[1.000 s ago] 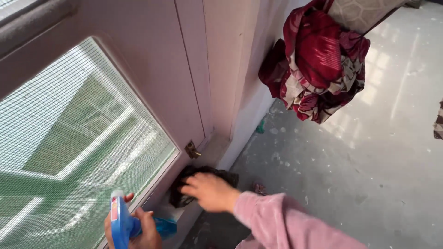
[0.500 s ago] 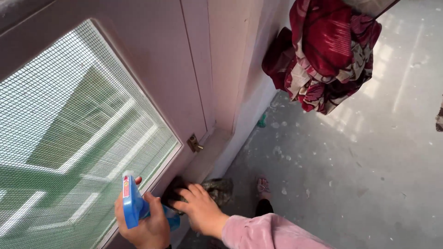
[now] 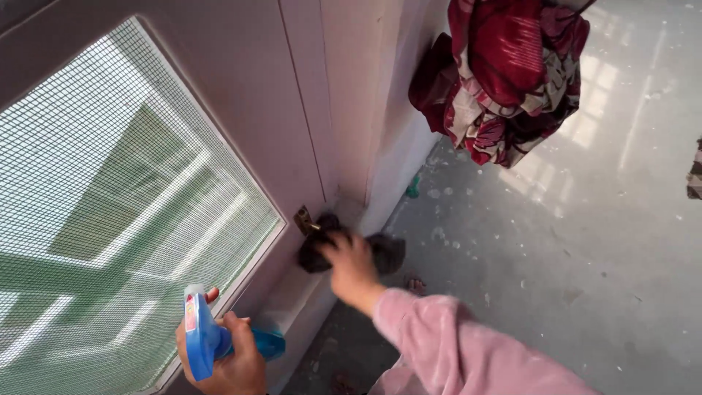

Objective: The person sprays a blue cleaning solution onto a window frame and screen, then wipes the surfaces with a dark cloth. The person moves along the window, cleaning the frame, screen, and sill in a continuous sequence.

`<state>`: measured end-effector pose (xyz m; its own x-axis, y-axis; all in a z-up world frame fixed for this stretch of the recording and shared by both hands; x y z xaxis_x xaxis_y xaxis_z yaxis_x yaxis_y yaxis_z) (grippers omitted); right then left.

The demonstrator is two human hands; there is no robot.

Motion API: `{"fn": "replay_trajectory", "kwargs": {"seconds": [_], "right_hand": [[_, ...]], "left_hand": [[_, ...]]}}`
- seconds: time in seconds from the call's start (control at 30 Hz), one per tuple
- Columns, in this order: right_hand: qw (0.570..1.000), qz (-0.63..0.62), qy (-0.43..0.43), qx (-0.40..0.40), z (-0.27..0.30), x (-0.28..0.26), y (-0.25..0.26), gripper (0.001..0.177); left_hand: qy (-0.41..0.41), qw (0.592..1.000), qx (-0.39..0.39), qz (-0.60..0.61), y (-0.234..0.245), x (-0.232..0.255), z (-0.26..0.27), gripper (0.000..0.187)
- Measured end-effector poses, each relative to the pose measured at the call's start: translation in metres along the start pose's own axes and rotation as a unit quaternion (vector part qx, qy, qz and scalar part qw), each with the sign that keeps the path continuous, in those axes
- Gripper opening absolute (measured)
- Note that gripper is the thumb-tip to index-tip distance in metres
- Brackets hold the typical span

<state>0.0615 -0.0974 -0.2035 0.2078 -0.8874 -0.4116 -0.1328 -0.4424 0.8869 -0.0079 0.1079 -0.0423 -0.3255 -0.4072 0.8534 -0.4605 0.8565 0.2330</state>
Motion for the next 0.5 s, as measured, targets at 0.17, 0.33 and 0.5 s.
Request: {"fn": "replay_trajectory", "kwargs": {"seconds": [0.17, 0.33, 0.5], "right_hand": [[0.99, -0.043, 0.076, -0.112, 0.04, -0.084, -0.044, 0.044], [0.964, -0.046, 0.166, -0.201, 0.048, -0.102, -0.043, 0.064], [0.938, 0.041, 0.291, -0.182, 0.024, -0.069, -0.015, 0.051]], "left_hand": [[-0.021, 1.0, 0.009, -0.014, 0.004, 0.005, 0.005, 0.034], [-0.004, 0.999, -0.011, 0.032, 0.005, -0.003, 0.008, 0.034], [0.019, 0.998, -0.02, 0.049, 0.015, -0.013, 0.011, 0.033]]}}
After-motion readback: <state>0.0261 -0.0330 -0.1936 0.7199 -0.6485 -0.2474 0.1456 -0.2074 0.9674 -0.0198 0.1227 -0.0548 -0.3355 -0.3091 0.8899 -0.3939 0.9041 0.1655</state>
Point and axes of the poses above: each hand's wrist, its own z-axis away from the middle knuckle, its own y-axis out of the back of the hand, x = y × z, the point moved 8 cm from there along -z, towards the middle knuckle, and after that the axes turned 8 degrees about -x, right-handed, at the moved point
